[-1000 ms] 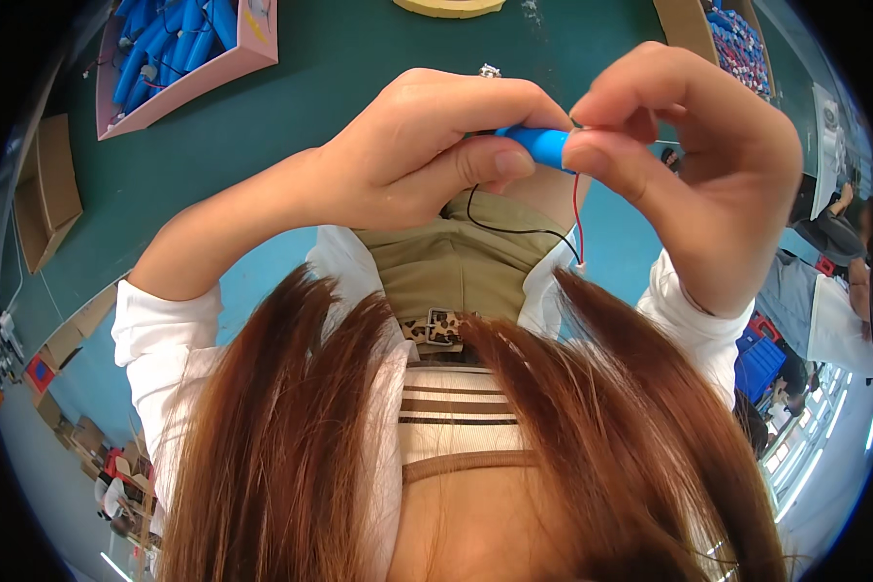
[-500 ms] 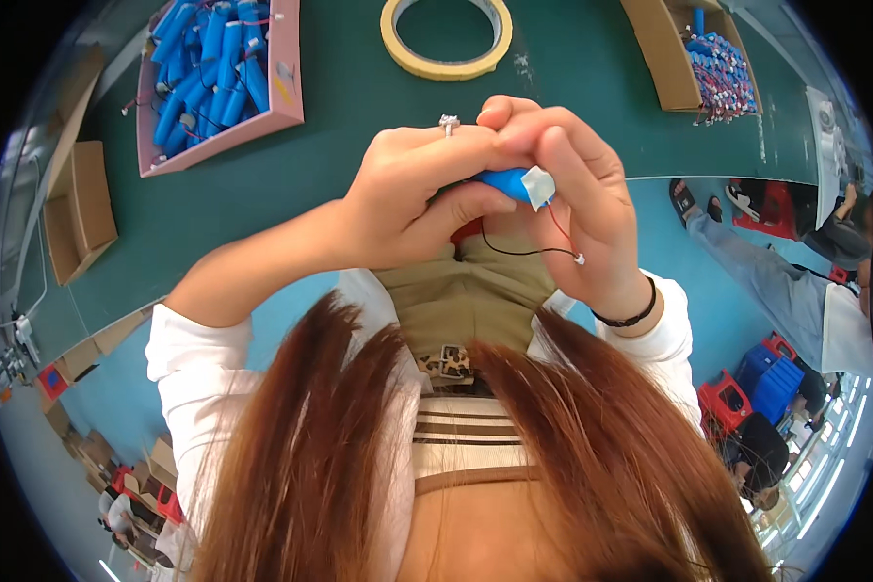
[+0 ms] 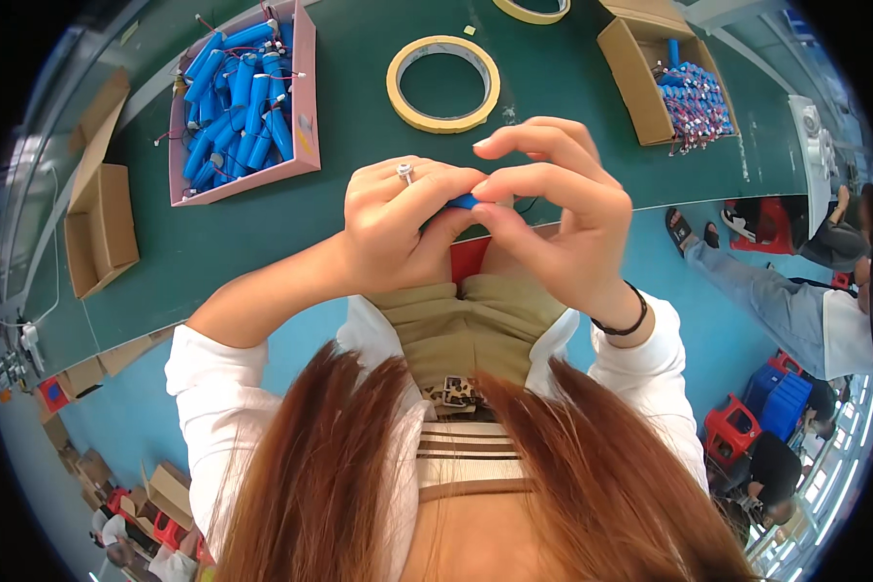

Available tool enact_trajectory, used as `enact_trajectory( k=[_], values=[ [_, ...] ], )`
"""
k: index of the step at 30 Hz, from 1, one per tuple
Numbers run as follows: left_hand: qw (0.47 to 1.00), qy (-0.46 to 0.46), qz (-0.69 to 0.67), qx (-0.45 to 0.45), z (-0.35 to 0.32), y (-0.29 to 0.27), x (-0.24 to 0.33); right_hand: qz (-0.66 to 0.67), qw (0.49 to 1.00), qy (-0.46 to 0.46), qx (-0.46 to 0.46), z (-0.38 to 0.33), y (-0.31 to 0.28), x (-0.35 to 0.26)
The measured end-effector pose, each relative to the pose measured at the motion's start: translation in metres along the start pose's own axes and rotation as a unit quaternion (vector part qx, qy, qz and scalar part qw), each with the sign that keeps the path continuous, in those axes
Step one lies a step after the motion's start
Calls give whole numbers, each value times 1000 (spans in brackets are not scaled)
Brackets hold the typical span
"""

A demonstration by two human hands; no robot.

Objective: Manually applying tape to small blue electronic components at an assembly station.

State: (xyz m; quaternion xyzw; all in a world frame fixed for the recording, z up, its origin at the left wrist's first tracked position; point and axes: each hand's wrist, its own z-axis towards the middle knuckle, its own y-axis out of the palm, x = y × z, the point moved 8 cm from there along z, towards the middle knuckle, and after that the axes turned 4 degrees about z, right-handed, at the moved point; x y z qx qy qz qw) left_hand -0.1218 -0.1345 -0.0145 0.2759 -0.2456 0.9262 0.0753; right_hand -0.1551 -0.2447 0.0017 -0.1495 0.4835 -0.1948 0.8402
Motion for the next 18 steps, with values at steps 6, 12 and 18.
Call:
enact_trajectory(
  k=[6,12,18],
  values=[
    [999,-35,-3,-15,0,1,-5,103,994,-35,3,6,13,11],
    [999,-50,13,11,5,-8,-3,132,990,25,41,11,-7,12],
    [998,-41,47,16,6,-13,-3,73,994,38,68,13,-1,9]
  ],
)
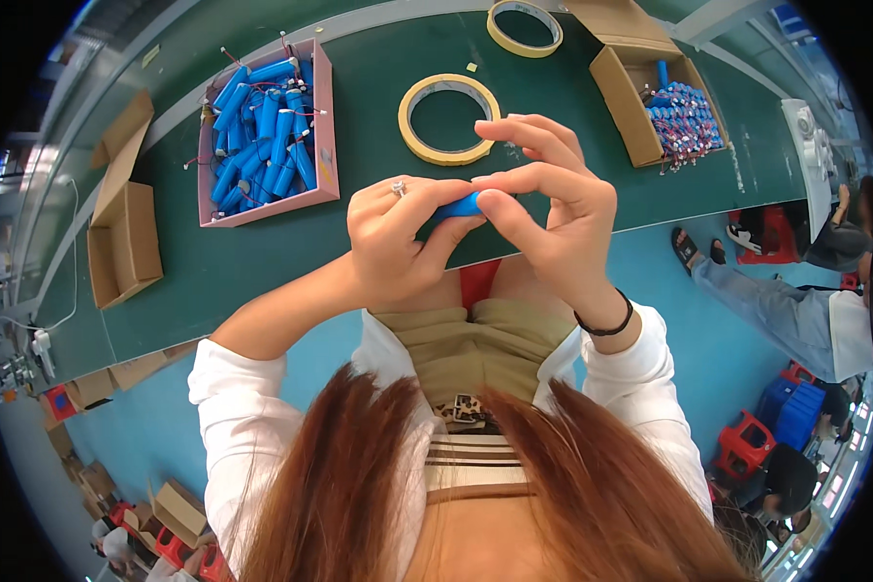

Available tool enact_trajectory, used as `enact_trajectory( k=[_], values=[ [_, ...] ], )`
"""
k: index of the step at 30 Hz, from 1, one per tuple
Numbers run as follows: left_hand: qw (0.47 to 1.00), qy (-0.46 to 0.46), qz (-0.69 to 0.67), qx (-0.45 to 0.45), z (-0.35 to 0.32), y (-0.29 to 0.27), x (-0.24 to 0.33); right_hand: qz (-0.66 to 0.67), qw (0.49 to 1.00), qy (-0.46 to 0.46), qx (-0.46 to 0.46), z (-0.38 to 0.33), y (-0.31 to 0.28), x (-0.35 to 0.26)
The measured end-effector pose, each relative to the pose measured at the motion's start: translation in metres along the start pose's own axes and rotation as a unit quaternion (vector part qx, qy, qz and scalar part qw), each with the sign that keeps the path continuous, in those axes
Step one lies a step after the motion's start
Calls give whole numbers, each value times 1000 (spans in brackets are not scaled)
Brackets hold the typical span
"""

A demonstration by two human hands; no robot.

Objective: Manually applying tape to small blue electronic components at an assembly station.

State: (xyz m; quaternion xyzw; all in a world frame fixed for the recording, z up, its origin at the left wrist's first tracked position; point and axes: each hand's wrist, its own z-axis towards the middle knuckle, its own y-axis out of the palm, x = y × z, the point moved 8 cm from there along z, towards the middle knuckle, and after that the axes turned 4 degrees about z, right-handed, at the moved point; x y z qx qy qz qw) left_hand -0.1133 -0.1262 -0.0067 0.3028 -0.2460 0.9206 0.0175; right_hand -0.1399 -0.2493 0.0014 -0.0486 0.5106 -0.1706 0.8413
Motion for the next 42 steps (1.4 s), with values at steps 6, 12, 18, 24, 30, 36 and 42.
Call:
enact_trajectory(
  k=[6,12,18,24,30,36,42],
  values=[
    [999,34,41,6,2,0,0,-39,997,-37,58,2,7,3],
    [997,32,68,14,10,-6,2,71,996,4,46,9,5,10],
    [998,22,48,28,11,-13,6,-22,993,-109,48,7,-4,-15],
    [996,7,68,50,10,-19,2,-137,970,-167,109,-4,8,-27],
    [983,39,139,115,26,-41,3,-301,908,-241,161,-5,23,-39],
    [834,-93,527,137,53,-106,-42,-281,918,-235,152,-10,13,-32],
    [806,-77,581,78,59,-100,-55,-294,929,-91,206,-17,-39,7]
  ],
)
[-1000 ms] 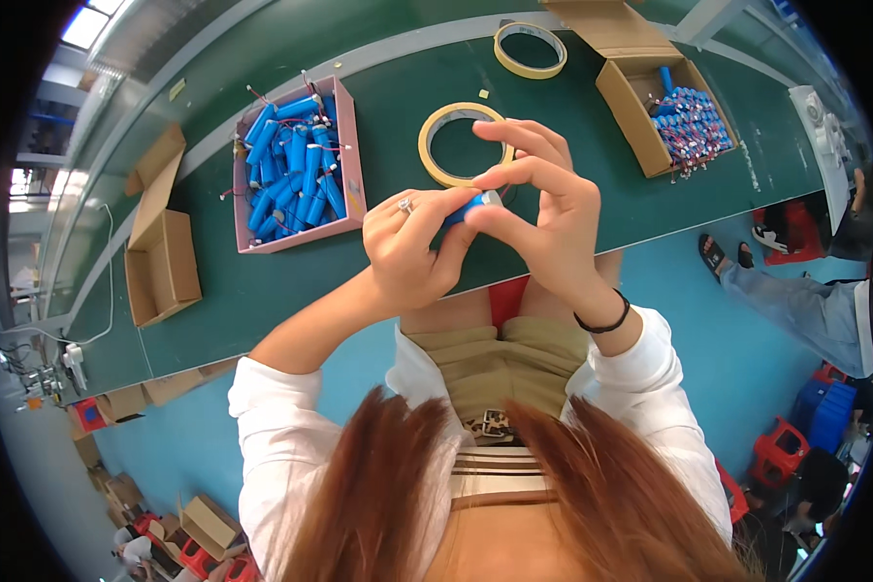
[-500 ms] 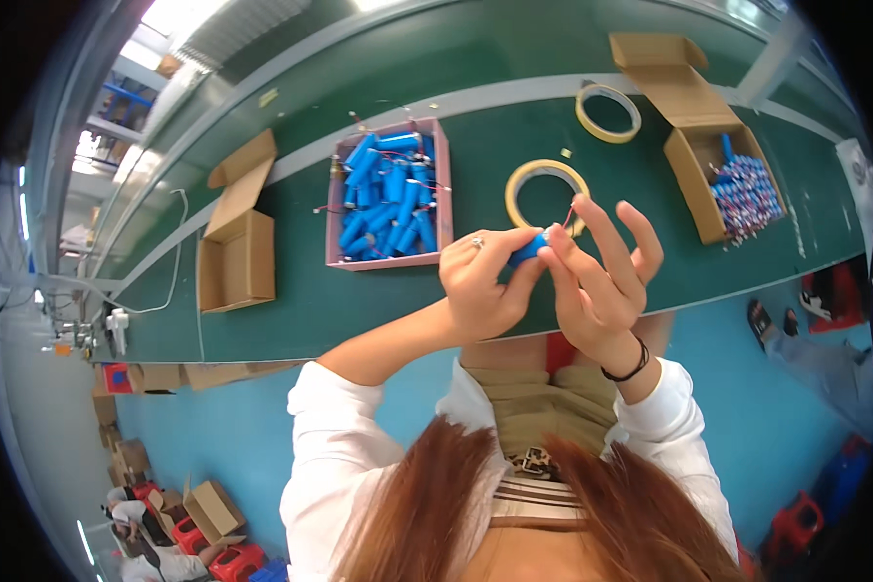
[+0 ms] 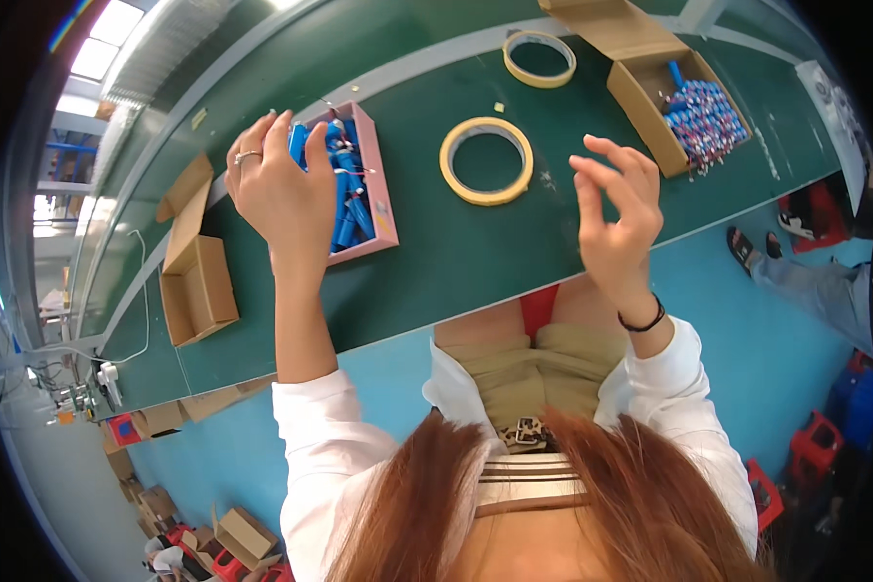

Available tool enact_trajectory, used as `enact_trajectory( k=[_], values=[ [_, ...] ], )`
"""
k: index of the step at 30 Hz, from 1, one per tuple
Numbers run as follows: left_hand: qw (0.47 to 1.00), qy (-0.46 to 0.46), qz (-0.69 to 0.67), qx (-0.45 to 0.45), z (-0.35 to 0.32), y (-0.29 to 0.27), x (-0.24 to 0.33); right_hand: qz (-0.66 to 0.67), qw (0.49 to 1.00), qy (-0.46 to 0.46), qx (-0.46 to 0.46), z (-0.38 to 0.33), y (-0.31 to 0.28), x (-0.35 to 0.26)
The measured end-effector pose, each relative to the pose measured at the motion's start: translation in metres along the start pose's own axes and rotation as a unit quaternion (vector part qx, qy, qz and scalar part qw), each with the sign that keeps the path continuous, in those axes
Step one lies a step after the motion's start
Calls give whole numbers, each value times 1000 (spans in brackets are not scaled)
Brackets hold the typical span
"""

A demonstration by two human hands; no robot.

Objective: Manually applying tape to small blue electronic components at an assembly station.

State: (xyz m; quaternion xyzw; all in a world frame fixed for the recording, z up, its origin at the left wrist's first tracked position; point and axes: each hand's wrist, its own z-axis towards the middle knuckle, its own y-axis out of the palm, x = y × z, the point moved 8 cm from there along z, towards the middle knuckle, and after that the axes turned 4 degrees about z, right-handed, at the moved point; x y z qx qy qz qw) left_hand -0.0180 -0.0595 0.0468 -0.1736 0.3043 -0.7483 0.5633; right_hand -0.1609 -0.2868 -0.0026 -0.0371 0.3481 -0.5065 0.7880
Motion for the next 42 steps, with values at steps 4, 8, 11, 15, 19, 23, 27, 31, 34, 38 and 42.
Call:
enact_trajectory(
  k=[4,8,11,15,19,23,27,31,34,38,42],
  values=[
    [904,196,-377,-42,-31,-17,78,39,990,129,-46,-17,3,30],
    [880,230,-370,-191,-74,8,129,33,981,159,-107,-36,21,31],
    [880,227,-345,-235,-87,30,136,4,985,150,-81,-39,25,27],
    [867,208,-385,-237,-88,37,134,-7,982,178,-68,-39,29,27],
    [852,125,-466,-205,-86,26,126,61,972,217,-58,-40,22,20],
    [813,133,-541,-167,-91,6,128,161,963,217,-26,-43,6,4],
    [791,162,-582,-101,-94,-15,124,211,967,140,20,-42,-3,-13],
    [780,169,-597,-82,-96,-23,118,202,975,67,61,-42,-11,-29],
    [775,178,-602,-76,-97,-25,116,185,980,40,60,-40,-13,-37],
    [783,210,-583,-47,-96,-28,115,183,981,24,58,-37,-15,-40],
    [787,230,-572,-26,-95,-34,113,201,978,13,51,-37,-15,-44]
  ],
)
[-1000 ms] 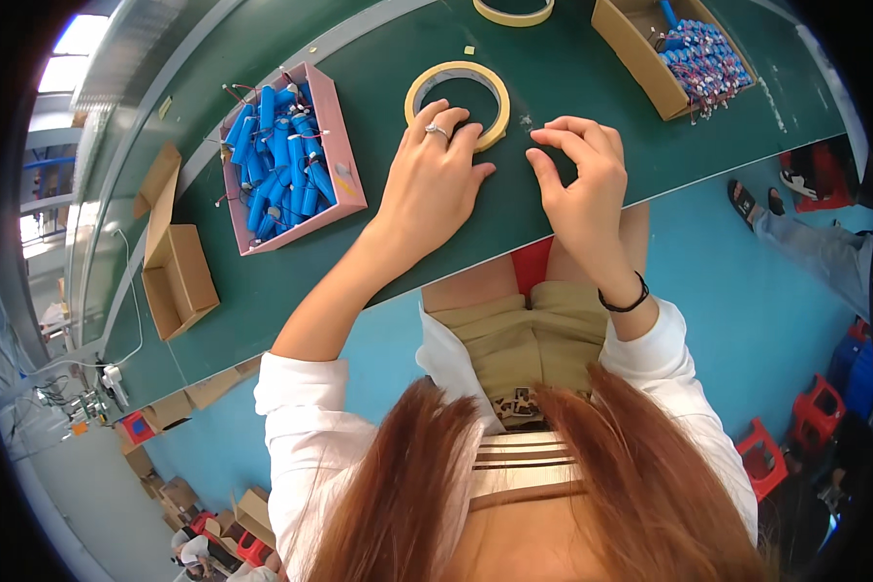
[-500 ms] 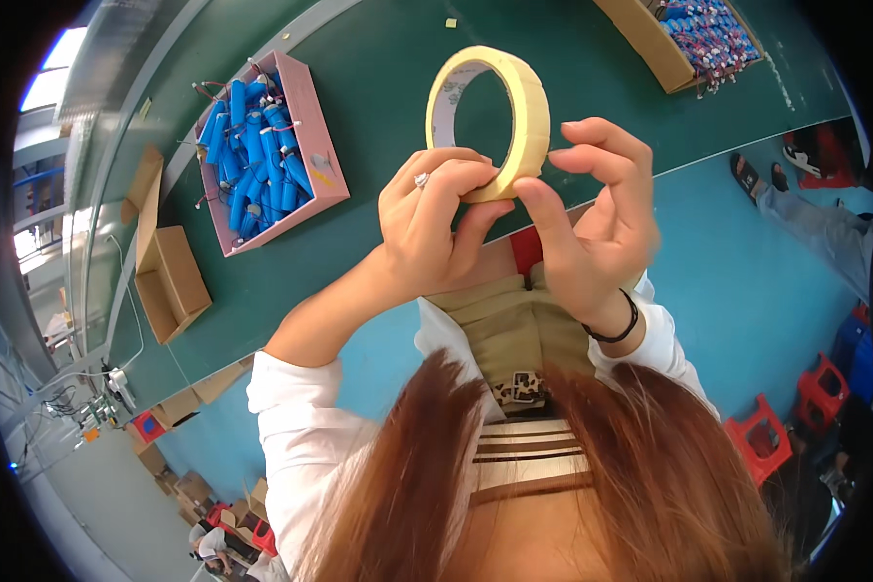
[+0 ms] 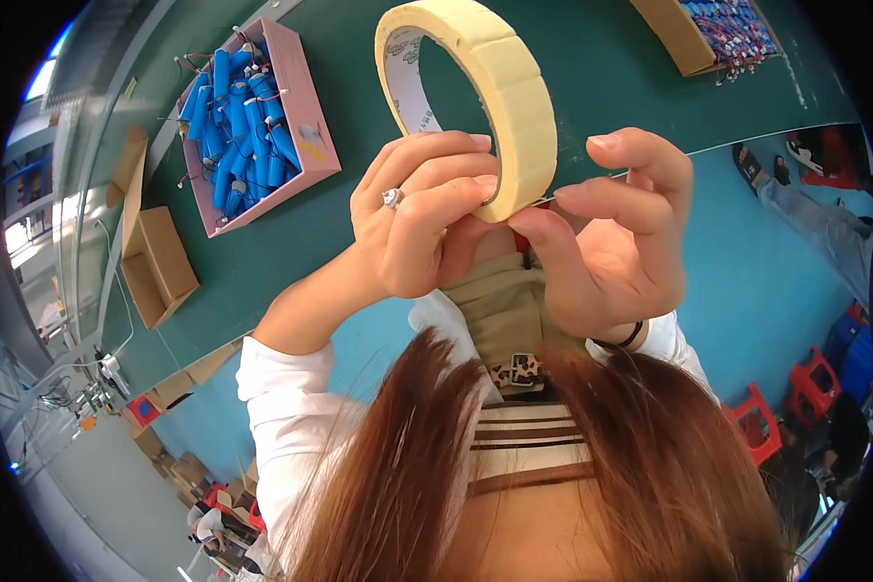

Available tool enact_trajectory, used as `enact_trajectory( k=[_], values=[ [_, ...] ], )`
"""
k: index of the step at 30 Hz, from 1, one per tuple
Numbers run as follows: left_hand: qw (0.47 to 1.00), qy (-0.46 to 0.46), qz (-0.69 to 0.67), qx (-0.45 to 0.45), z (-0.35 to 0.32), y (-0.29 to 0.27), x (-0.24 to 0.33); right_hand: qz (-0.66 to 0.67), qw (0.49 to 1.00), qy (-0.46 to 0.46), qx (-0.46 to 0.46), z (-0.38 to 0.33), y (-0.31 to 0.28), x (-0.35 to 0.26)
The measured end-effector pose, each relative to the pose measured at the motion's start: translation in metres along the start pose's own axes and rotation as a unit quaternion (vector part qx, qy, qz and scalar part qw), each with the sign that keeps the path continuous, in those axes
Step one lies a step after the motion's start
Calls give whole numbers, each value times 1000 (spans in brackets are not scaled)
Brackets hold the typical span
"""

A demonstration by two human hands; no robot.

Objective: Manually applying tape to small blue electronic components at an assembly station.

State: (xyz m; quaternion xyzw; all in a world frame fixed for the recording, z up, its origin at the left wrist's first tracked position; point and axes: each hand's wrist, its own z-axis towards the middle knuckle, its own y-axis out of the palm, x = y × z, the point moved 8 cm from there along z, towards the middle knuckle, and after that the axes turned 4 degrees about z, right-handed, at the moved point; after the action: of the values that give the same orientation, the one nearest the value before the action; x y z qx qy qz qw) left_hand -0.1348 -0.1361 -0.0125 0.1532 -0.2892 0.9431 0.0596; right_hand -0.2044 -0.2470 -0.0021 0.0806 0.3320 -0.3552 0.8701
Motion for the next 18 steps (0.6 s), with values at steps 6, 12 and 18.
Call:
enact_trajectory(
  k=[6,12,18],
  values=[
    [997,34,32,-54,1,-1,4,28,999,12,-23,1,1,0],
    [997,46,45,-51,2,-2,6,56,996,53,-40,0,2,4],
    [996,52,48,-53,2,-4,8,78,994,63,-48,-1,3,4]
  ],
)
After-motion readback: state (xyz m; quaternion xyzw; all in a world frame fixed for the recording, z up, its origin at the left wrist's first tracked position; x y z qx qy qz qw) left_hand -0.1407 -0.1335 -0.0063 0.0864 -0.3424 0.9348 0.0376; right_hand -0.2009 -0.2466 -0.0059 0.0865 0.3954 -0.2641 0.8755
